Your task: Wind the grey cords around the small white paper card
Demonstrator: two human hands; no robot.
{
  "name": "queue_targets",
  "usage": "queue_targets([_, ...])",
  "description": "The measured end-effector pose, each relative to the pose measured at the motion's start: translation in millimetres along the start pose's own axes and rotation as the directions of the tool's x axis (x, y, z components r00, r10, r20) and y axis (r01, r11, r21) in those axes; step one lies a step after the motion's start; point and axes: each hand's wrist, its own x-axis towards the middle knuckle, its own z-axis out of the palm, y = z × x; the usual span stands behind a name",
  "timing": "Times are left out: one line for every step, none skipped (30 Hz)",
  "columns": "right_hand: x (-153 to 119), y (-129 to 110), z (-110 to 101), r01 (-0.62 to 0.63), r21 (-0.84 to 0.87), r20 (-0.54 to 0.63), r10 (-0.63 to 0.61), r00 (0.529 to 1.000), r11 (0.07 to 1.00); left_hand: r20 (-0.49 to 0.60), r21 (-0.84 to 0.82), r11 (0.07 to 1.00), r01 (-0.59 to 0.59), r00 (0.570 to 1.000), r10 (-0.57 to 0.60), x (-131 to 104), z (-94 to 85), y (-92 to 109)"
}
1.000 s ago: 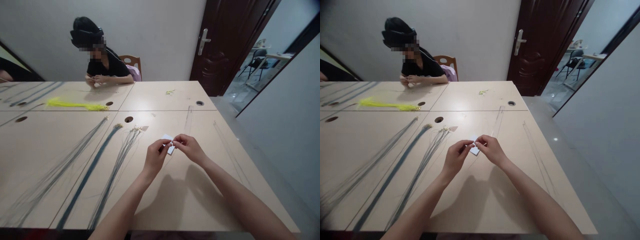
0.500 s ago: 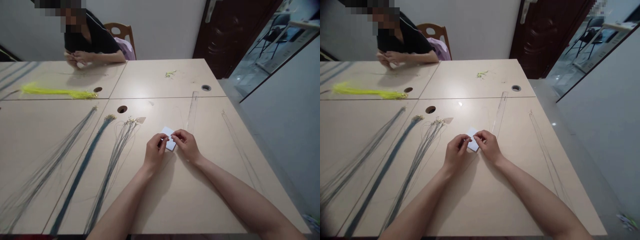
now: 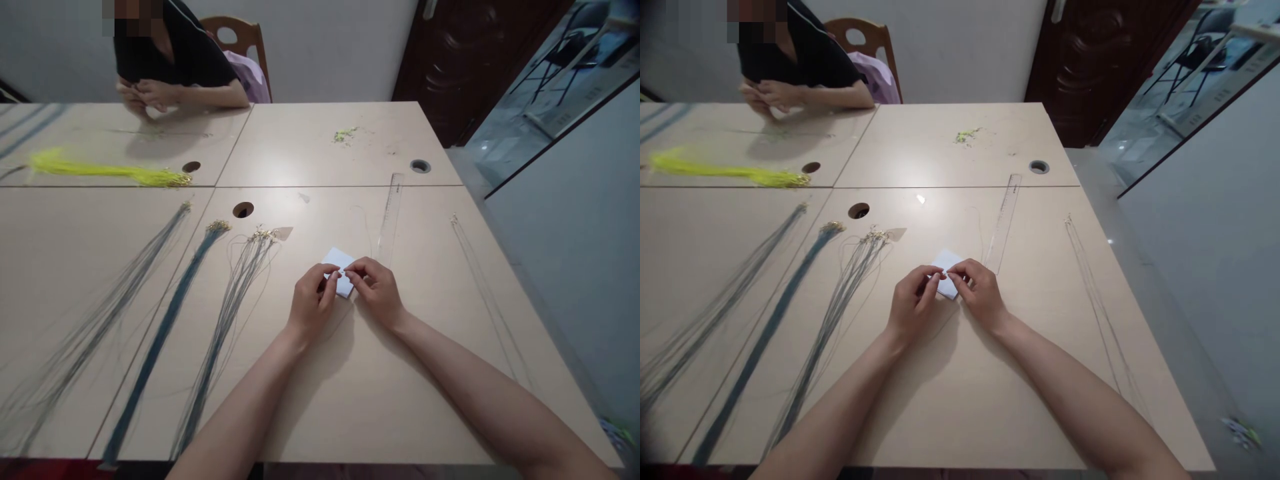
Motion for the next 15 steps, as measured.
queue_targets([0.0,0.0,-0.1,0.008,0.002,0.000,-0.008,1.000,1.000,0.004,0.016,1.000,-0.013,1.000,0.013,-0.2,0.1,-0.4])
queue_targets([-0.1,0.1,-0.1,0.013,0.001,0.000,-0.013,1.000,1.000,0.007,0.029,0.999,-0.024,1.000,0.023,-0.4,0.3,-0.9])
queue_targets([-0.2,0.4,-0.1,0.016,-0.003,0.001,-0.016,1.000,1.000,0.008,0.038,0.999,-0.032,0.999,0.032,-0.5,0.6,-1.5])
queue_targets([-0.4,0.7,0.1,0.017,-0.009,0.003,-0.017,1.000,1.000,0.008,0.044,0.998,-0.041,0.999,0.040,-0.7,0.9,-2.2])
queue_targets([-0.5,1.2,0.3,0.021,-0.014,0.004,-0.021,1.000,1.000,0.008,0.047,0.998,-0.050,0.999,0.050,-0.8,1.2,-2.8])
queue_targets([-0.6,1.7,0.6,0.028,-0.017,0.003,-0.028,1.000,0.999,0.004,0.048,0.997,-0.062,0.998,0.061,-0.9,1.5,-3.5])
queue_targets([-0.7,2.3,1.0,0.040,-0.017,0.001,-0.040,0.999,0.999,-0.002,0.049,0.996,-0.075,0.997,0.075,-0.9,1.8,-4.0])
queue_targets([-0.8,2.8,1.3,0.055,-0.015,-0.004,-0.055,0.999,0.998,-0.008,0.051,0.995,-0.089,0.996,0.090,-0.9,2.0,-4.5])
queue_targets([-0.9,3.4,1.6,0.068,-0.012,-0.008,-0.068,0.998,0.998,-0.014,0.055,0.993,-0.104,0.994,0.105,-0.9,2.1,-4.8])
queue_targets([-0.9,3.8,1.9,0.079,-0.010,-0.013,-0.079,0.997,0.997,-0.019,0.059,0.991,-0.117,0.993,0.118,-1.0,2.2,-5.0])
queue_targets([-1.0,4.1,2.0,0.084,-0.008,-0.017,-0.084,0.996,0.996,-0.022,0.064,0.990,-0.126,0.992,0.128,-1.0,2.3,-5.0])
queue_targets([-1.0,4.4,2.0,0.086,-0.008,-0.019,-0.086,0.996,0.996,-0.023,0.067,0.989,-0.133,0.991,0.135,-1.1,2.4,-5.0])
queue_targets([-1.1,4.5,2.0,0.086,-0.007,-0.020,-0.086,0.996,0.996,-0.025,0.068,0.988,-0.139,0.990,0.141,-1.2,2.5,-5.0])
queue_targets([-1.2,4.6,1.8,0.086,-0.007,-0.019,-0.086,0.996,0.996,-0.025,0.067,0.987,-0.143,0.989,0.145,-1.3,2.6,-4.9])
queue_targets([-1.2,4.6,1.6,0.086,-0.007,-0.017,-0.086,0.996,0.996,-0.026,0.065,0.987,-0.146,0.989,0.148,-1.3,2.7,-4.8])
